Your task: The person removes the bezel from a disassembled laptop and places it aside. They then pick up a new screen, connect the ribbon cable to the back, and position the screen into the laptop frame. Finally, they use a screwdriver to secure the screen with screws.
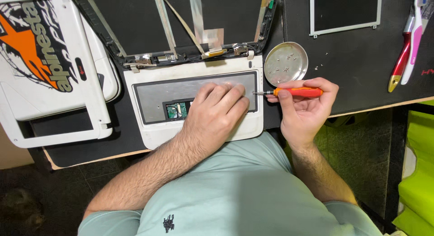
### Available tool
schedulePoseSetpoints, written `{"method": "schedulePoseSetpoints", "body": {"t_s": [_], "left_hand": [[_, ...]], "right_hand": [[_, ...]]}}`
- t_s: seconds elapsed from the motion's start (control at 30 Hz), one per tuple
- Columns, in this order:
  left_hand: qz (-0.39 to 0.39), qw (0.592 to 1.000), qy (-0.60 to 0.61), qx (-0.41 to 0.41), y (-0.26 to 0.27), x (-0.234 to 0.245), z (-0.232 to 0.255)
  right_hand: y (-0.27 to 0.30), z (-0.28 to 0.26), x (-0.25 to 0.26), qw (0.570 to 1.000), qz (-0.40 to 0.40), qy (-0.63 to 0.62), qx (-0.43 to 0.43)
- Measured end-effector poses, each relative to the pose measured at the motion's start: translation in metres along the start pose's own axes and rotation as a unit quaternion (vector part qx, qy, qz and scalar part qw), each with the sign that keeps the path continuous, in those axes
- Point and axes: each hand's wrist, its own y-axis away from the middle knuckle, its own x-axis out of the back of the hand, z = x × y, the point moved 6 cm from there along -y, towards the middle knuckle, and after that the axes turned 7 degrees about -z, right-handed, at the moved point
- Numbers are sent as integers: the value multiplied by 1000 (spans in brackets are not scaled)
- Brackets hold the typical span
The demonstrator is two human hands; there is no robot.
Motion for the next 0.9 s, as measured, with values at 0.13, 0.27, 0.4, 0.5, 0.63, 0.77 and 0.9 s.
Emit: {"method": "schedulePoseSetpoints", "body": {"t_s": [0.13, 0.27, 0.4, 0.5, 0.63, 0.77, 0.9], "left_hand": [[-4, 1000, -5, -3, 0, 0, 1], [1, 1000, -8, -6, 1, -3, 1], [2, 1000, -12, -8, 1, -2, 1], [2, 1000, -18, -16, -3, 6, 4], [7, 1000, -22, -20, -4, 8, 6], [6, 998, -59, -37, -5, 3, 10], [-8, 993, -101, -56, -6, 0, 15]], "right_hand": [[1, 2, -1, 1000, -4, 2, -6], [-1, 0, -3, 1000, -2, 6, -5], [-1, -1, -3, 1000, -2, 9, -2], [0, 0, -1, 1000, -3, 21, 4], [0, 1, -3, 1000, 4, 2, -2], [0, -1, -3, 1000, 1, 13, 12], [2, -3, -2, 999, 9, 20, 30]]}}
